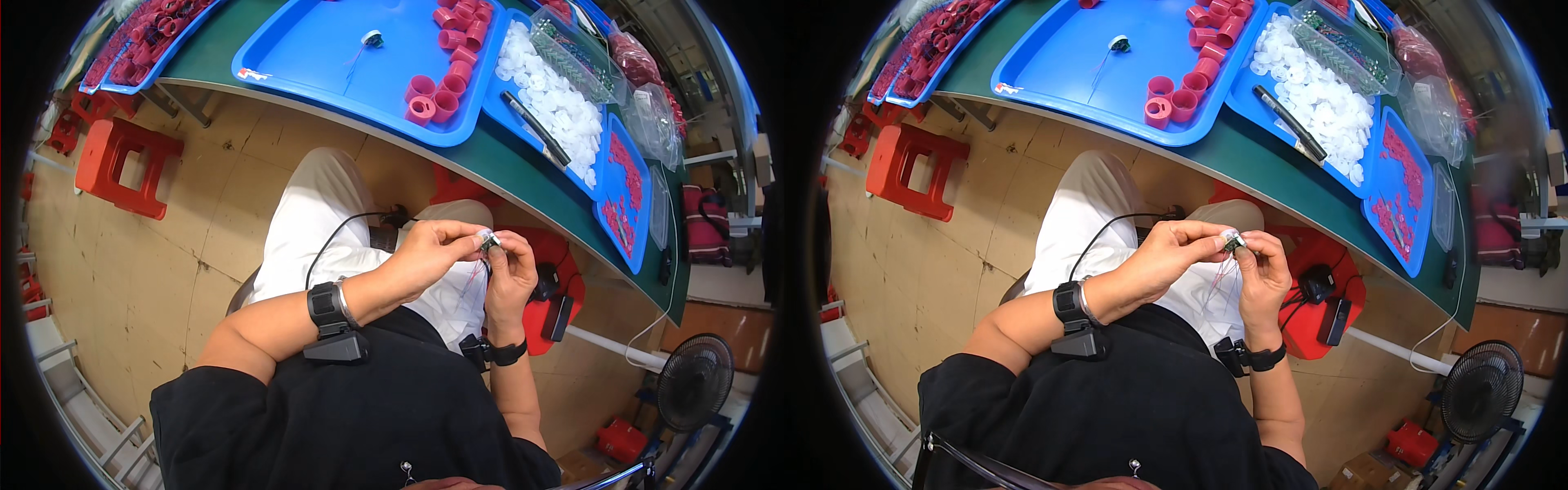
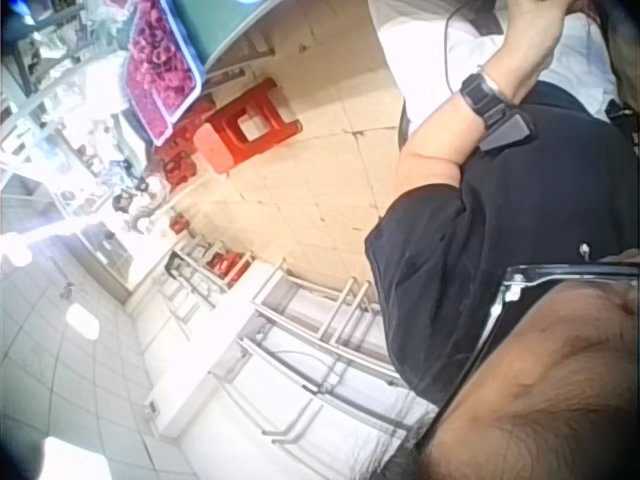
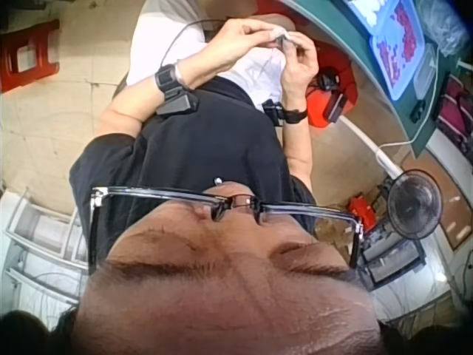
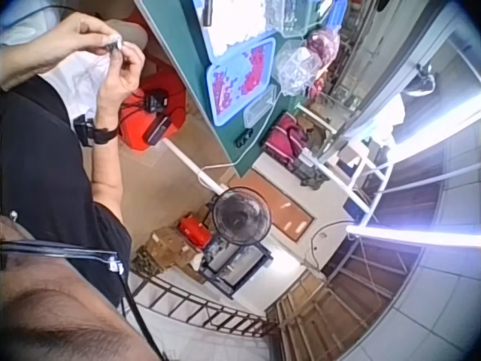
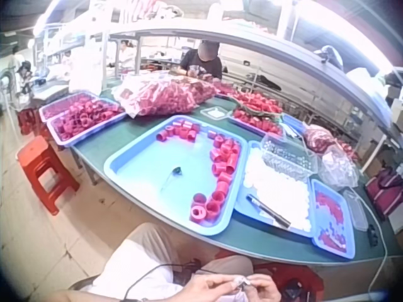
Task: Assembling small electronic components by inserting green circuit boards into pink cylindrical housings.
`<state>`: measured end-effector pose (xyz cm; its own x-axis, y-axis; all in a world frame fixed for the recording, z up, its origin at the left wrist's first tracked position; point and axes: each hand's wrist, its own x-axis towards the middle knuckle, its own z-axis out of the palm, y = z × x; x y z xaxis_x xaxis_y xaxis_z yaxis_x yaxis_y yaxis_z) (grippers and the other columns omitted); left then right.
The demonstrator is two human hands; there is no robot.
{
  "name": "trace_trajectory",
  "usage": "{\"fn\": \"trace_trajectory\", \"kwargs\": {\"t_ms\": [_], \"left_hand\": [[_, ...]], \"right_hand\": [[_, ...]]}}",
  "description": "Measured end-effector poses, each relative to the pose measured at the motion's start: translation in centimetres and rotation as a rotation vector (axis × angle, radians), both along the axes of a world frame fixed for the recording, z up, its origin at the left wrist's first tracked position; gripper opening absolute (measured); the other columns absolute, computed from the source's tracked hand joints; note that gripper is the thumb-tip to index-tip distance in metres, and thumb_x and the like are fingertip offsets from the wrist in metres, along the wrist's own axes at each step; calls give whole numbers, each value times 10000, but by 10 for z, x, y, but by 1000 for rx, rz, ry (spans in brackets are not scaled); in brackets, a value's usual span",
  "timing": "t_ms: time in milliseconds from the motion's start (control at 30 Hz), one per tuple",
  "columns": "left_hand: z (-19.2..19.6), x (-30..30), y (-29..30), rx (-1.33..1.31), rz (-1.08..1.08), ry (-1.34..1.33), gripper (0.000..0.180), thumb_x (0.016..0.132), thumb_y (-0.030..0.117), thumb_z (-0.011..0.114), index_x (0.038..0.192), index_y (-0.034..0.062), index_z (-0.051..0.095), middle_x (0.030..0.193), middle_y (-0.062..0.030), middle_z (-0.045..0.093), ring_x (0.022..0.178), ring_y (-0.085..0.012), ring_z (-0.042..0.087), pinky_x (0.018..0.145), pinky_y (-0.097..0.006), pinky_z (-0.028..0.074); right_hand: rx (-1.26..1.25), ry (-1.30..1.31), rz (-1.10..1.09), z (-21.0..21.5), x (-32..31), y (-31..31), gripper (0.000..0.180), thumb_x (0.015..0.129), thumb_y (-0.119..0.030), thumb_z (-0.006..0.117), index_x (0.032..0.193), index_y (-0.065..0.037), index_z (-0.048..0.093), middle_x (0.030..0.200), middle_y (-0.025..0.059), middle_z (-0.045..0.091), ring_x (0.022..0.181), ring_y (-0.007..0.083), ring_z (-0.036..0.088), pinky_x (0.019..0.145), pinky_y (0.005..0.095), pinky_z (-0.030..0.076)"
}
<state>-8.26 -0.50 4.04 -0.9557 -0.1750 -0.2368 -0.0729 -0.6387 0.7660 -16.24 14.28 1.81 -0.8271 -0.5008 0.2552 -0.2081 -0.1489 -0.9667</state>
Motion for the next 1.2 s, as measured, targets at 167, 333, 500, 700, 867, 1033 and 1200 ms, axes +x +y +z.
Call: {"fn": "trace_trajectory", "kwargs": {"t_ms": [167,333,500,700,867,1033,1200], "left_hand": [[-2,3,0,-68,50,41,271,926,105,602,1148,-49,629,1087,-107,635,954,-124,616,855,-259,512],[-11,-2,10,-248,69,92,267,869,99,686,1087,-46,635,932,-49,644,827,-71,603,727,-211,502],[-9,0,5,-299,106,99,174,893,106,656,1010,-22,644,864,-25,637,794,-64,580,704,-230,486],[12,3,-7,-1052,424,452,157,802,-4,651,955,27,642,828,-100,620,738,-234,620,665,-318,500],[40,-13,-43,-1212,688,609,287,690,-106,641,950,16,638,864,-120,655,781,-284,643,691,-342,528],[69,-24,-141,-1387,873,296,145,844,45,661,986,16,664,863,-101,665,773,-183,634,730,-275,493],[66,-35,-211,-2017,660,-193,260,838,173,663,1067,50,675,1031,-119,674,980,-303,602,851,-386,477]], "right_hand": [[11,-38,43,6,-2,-4,143,870,79,602,987,0,585,1055,98,575,976,157,566,852,272,476],[82,104,-21,7,3,-2,170,855,130,565,983,18,569,1061,119,570,963,173,577,851,278,482],[208,150,49,22,12,-4,177,871,103,558,1028,22,564,1099,120,574,1018,181,568,901,297,461],[118,135,-13,37,24,-10,193,877,98,563,1062,47,578,1135,147,592,1023,191,589,883,305,500],[73,97,-88,66,19,-24,214,912,69,537,1121,57,579,1125,135,621,948,148,605,793,275,539],[22,-171,27,71,-4,-18,184,941,-29,537,1111,25,583,1075,97,640,881,119,611,723,270,544],[-2,-331,32,71,-14,-4,193,965,-89,513,1125,-6,583,1079,115,641,878,137,626,665,248,526]]}}
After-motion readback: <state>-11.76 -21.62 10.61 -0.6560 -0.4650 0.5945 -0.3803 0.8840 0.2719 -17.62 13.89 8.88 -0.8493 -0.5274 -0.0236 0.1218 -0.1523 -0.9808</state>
